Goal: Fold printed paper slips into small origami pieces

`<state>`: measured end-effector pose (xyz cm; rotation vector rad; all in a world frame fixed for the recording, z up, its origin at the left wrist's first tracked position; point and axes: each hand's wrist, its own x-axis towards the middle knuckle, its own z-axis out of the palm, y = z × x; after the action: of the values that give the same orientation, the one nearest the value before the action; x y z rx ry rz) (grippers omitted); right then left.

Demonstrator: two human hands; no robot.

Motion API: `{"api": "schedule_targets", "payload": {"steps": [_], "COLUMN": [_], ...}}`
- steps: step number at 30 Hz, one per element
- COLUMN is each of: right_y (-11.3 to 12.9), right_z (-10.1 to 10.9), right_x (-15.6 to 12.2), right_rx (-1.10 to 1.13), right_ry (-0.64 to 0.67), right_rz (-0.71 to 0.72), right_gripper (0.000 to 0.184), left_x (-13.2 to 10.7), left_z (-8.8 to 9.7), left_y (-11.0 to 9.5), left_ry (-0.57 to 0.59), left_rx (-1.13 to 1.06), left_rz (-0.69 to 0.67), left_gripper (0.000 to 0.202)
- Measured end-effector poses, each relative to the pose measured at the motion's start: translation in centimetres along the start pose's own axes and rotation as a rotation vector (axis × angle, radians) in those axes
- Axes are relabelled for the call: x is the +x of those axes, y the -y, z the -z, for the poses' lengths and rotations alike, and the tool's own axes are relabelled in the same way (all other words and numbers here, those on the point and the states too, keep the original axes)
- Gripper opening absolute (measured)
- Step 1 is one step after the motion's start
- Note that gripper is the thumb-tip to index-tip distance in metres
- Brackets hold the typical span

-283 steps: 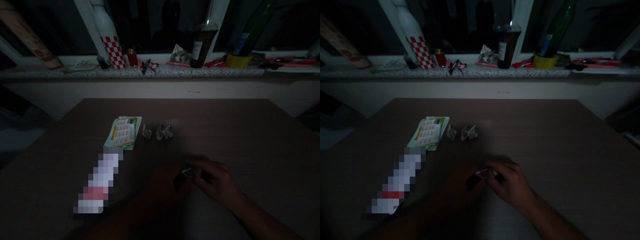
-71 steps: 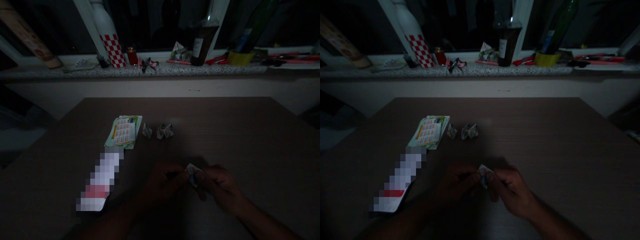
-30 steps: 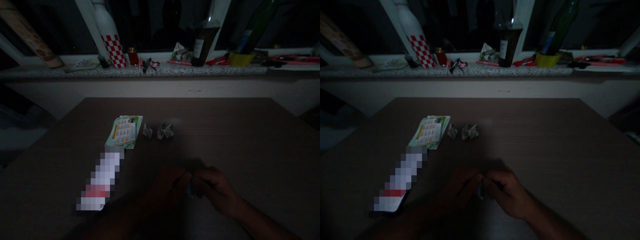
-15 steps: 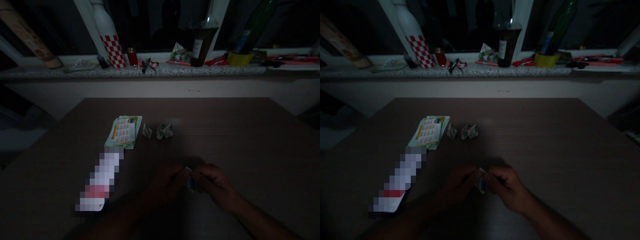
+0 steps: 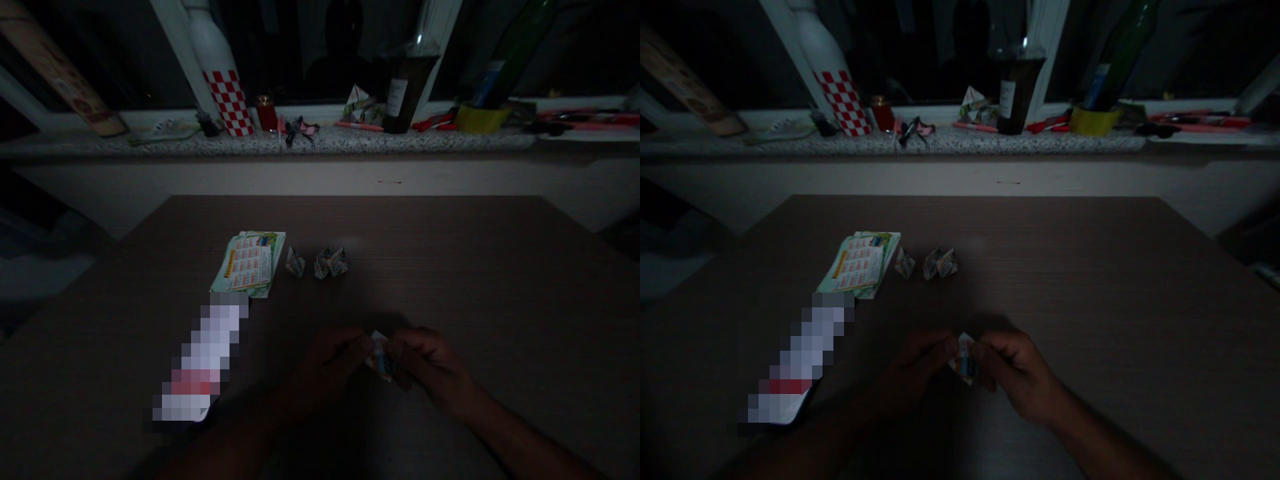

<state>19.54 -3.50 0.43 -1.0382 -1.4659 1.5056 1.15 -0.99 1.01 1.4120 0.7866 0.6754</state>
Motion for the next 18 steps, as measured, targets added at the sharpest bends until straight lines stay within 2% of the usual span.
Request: {"api": "schedule_targets", "payload": {"steps": [3,5,8,11,14,18], "right_y": [-0.1,-0.2,-0.2,-0.2,0.1,0.6], "right_z": [0.1,0.2,0.3,0.3,0.2,0.3], "right_x": [0.0,0.1,0.3,0.4,0.4,0.2], "right_rx": [0.063,0.126,0.219,0.25,0.136,-0.148], "right_ry": [-0.025,-0.028,-0.001,0.067,0.046,-0.166], "right_rz": [-0.033,-0.054,-0.095,-0.13,-0.076,0.132], "right_gripper": [0.047,0.046,0.045,0.046,0.044,0.028], "left_x": [-0.1,-0.2,-0.3,-0.2,0.0,0.0], "left_z": [0.1,0.2,0.4,0.5,0.7,0.8], "left_y": [0.4,0.5,0.3,-0.1,-0.4,-0.6], "left_ry": [-0.039,-0.074,-0.106,-0.132,-0.146,-0.156], "left_rx": [-0.028,-0.02,0.068,0.264,0.379,0.409], "left_rz": [0.043,0.006,-0.15,-0.401,-0.55,-0.527], "left_gripper": [0.042,0.037,0.018,0.026,0.019,0.012]}}
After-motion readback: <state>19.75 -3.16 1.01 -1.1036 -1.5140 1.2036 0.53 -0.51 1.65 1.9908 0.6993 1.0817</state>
